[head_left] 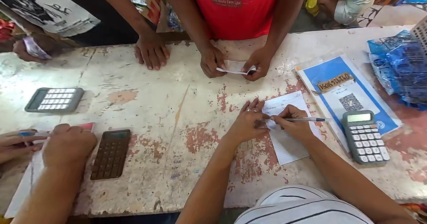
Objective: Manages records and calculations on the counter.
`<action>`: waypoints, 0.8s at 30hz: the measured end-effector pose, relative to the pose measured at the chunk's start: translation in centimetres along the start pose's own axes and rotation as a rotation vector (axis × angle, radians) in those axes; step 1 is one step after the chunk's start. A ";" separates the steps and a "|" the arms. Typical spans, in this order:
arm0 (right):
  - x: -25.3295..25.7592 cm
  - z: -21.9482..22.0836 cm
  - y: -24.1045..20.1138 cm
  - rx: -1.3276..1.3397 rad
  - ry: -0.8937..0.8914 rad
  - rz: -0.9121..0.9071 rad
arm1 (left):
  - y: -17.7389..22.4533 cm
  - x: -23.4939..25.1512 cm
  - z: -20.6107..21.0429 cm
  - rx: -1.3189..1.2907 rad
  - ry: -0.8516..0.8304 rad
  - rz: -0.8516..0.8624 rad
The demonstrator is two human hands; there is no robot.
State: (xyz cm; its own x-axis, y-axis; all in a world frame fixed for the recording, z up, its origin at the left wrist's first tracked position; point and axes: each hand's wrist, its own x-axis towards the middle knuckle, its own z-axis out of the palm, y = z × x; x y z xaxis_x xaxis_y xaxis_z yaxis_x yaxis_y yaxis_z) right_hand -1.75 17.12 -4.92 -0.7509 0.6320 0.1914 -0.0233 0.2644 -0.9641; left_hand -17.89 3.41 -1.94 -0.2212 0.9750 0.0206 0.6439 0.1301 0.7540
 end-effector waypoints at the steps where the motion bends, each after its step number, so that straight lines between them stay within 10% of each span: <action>1: -0.1 0.1 0.0 -0.003 0.018 -0.028 | 0.0 0.0 -0.1 -0.008 -0.004 -0.001; 24: -0.3 0.8 1.8 -0.099 -0.035 -0.215 | -0.3 0.1 0.1 0.060 -0.030 -0.064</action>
State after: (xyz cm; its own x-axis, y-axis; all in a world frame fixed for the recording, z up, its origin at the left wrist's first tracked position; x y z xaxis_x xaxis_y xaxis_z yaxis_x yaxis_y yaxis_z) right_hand -2.04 16.81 -6.81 -0.7578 0.5284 0.3827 -0.1218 0.4617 -0.8787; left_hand -17.97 3.46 -2.22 -0.2419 0.9692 -0.0470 0.6717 0.2022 0.7127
